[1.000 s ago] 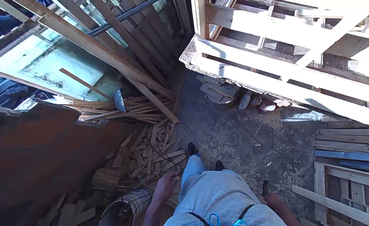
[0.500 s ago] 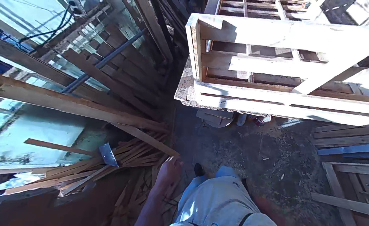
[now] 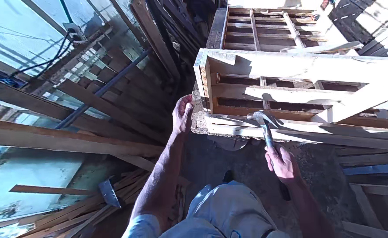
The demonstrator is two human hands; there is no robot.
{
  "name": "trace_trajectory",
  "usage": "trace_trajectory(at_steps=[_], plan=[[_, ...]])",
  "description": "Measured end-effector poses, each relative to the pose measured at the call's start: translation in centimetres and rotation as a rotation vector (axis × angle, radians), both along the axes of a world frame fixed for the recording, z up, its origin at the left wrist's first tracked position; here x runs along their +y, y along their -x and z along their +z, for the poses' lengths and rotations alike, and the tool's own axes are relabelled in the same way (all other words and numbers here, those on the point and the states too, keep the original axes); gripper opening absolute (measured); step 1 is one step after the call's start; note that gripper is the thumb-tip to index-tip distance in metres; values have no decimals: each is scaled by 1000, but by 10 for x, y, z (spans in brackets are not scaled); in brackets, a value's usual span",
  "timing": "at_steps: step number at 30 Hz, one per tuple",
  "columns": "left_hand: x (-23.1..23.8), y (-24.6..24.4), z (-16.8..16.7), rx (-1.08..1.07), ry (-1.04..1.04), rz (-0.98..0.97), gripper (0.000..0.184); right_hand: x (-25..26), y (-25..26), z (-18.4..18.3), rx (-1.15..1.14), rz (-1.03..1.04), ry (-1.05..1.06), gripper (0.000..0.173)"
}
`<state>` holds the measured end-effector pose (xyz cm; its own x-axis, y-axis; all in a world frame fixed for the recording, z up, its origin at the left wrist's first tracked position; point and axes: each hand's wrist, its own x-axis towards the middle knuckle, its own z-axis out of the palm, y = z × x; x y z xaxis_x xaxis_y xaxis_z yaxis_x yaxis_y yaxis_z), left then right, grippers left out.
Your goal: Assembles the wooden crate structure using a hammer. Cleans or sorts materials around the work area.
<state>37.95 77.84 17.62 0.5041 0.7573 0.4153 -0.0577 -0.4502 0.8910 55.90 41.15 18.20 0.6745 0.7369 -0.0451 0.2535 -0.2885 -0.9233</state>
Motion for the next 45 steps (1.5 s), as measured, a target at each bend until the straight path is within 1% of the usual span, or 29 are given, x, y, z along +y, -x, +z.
trace_trajectory(at_steps=[2, 4, 6, 10, 12, 15, 17, 18, 19, 21, 22, 23, 24, 27, 28, 29, 30, 31, 32, 33, 35, 38, 39, 40, 41, 42, 43, 44, 45], plan=[[29, -38, 15, -64, -40, -48, 77, 49, -20, 68, -224, 44, -297, 48], [44, -70, 21, -121, -57, -119, 88, 92, -36, 120, -419, 66, -457, 51], [43, -90, 16, -219, 7, -154, 96, 125, -44, 146, -519, 91, -437, 50], [44, -102, 9, -343, 10, -141, 94, 157, -59, 161, -506, 215, -11, 45], [49, -104, 9, -356, -24, -145, 96, 154, -53, 183, -490, 189, -23, 42], [52, -107, 5, -355, -80, -126, 97, 153, -34, 223, -538, 93, -249, 35], [53, -108, 3, -341, -106, -116, 97, 163, -27, 223, -566, 67, -397, 39], [54, -108, 3, -338, -114, -110, 97, 169, -26, 212, -561, 75, -403, 41], [55, -109, 3, -332, -123, -105, 98, 173, -26, 196, -555, 94, -330, 44], [56, -108, 5, -321, -144, -110, 103, 171, -24, 171, -584, 140, 1, 47], [57, -109, 5, -320, -152, -109, 105, 169, -20, 168, -621, 156, 89, 48], [57, -109, 5, -313, -162, -101, 107, 166, -15, 173, -644, 157, 102, 47], [58, -110, 5, -299, -166, -87, 108, 164, -10, 179, -665, 137, 55, 45], [57, -108, 4, -290, -149, -98, 109, 164, 3, 183, -742, 4, -312, 47], [56, -109, 5, -302, -142, -106, 109, 168, 4, 173, -738, -34, -412, 49], [56, -109, 6, -312, -139, -110, 110, 172, 4, 156, -717, -62, -436, 50], [56, -109, 6, -313, -138, -113, 111, 173, 3, 138, -689, -75, -359, 50], [55, -107, 5, -309, -141, -116, 112, 170, 3, 124, -650, -76, -196, 49], [56, -107, 5, -305, -144, -123, 113, 165, 2, 121, -605, -57, -43, 48], [57, -107, 5, -303, -146, -130, 114, 159, 4, 127, -570, -37, 28, 48], [59, -108, 5, -305, -144, -126, 114, 150, 12, 152, -580, -53, -71, 46], [56, -110, 2, -323, -143, -106, 110, 151, 23, 184, -601, -126, -456, 44], [56, -110, 1, -327, -145, -96, 110, 157, 21, 184, -604, -123, -525, 44], [55, -110, 0, -326, -150, -92, 109, 162, 16, 177, -604, -109, -510, 44], [56, -108, 0, -322, -158, -95, 109, 164, 11, 168, -567, -86, -384, 44], [56, -108, 1, -311, -164, -94, 110, 164, 5, 165, -488, -48, -159, 43], [56, -108, 1, -300, -166, -88, 111, 164, -2, 173, -381, 5, 54, 43], [55, -105, 1, -289, -159, -85, 112, 163, -3, 187, -307, 36, 180, 44], [56, -107, 3, -296, -156, -86, 112, 162, 0, 208, -291, 38, 201, 44]])
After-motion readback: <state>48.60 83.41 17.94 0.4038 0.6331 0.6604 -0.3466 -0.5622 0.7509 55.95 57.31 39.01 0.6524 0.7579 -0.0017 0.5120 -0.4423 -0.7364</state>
